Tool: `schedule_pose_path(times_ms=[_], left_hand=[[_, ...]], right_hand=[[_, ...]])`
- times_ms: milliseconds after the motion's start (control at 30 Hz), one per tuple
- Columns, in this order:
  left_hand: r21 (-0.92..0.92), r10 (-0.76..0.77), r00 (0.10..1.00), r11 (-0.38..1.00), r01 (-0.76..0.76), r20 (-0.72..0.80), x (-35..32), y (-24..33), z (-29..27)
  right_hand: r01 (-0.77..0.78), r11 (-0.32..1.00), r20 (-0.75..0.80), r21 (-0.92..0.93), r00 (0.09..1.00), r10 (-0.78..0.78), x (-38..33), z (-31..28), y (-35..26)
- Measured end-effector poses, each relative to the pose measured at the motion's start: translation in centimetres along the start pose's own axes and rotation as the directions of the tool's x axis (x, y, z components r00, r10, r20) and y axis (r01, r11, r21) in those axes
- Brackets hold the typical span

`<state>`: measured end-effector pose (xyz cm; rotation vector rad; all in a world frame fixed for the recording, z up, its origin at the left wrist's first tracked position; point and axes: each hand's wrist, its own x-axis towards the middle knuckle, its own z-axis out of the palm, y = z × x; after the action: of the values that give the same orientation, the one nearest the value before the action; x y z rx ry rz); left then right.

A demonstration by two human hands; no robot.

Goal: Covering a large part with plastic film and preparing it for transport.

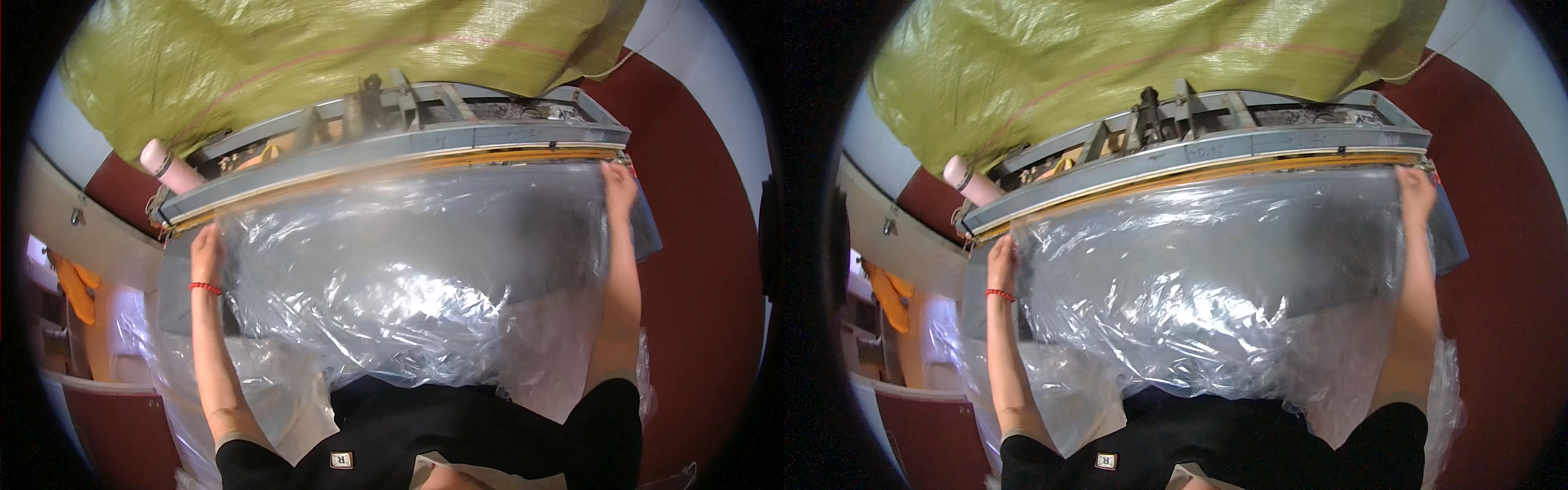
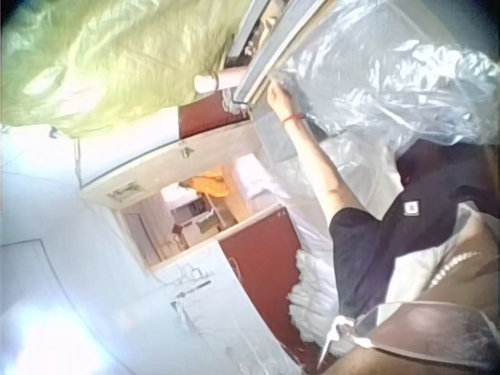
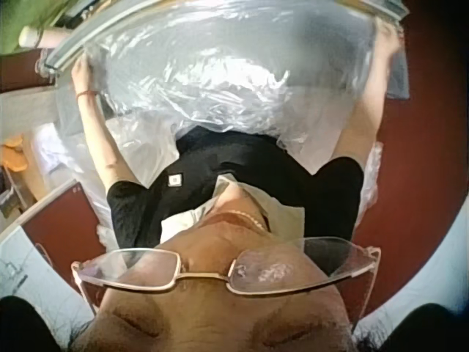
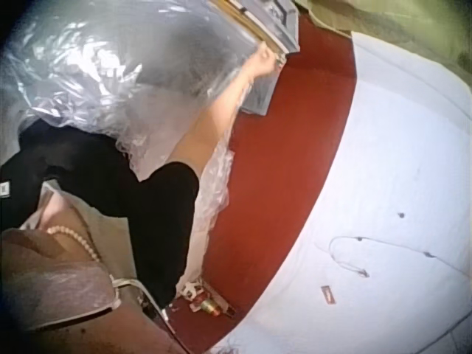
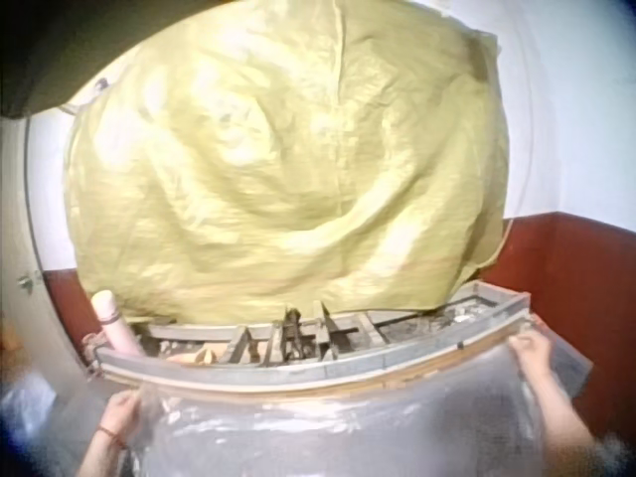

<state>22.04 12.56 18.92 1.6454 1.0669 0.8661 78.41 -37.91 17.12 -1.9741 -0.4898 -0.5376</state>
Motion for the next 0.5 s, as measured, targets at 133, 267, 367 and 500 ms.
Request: schedule_pose_path(times_ms=[133, 267, 367, 500], left_hand=[[-0.135, 0.051, 0.975, 0.991, -0.021, 0.216, -6.3, 5.8, 5.6], [-0.322, 0.055, 0.930, 0.944, 0.070, 0.363, -10.7, 9.9, 10.0], [-0.313, 0.050, 0.905, 0.945, 0.094, 0.422, -12.9, 11.3, 9.8], [-0.336, 0.109, 0.889, 0.940, 0.053, 0.444, -14.3, 12.0, 9.3]], right_hand=[[-0.229, 0.908, -0.303, -0.350, 0.945, 0.122, -0.5, -7.8, 1.3], [0.115, 0.904, -0.329, -0.412, 0.907, -0.265, 0.8, -9.3, -0.1], [0.250, 0.967, 0.020, 0.037, 0.968, -0.251, -3.7, -1.0, -14.1], [0.290, 0.797, 0.462, 0.529, 0.689, -0.558, -10.8, 6.1, -27.4]])
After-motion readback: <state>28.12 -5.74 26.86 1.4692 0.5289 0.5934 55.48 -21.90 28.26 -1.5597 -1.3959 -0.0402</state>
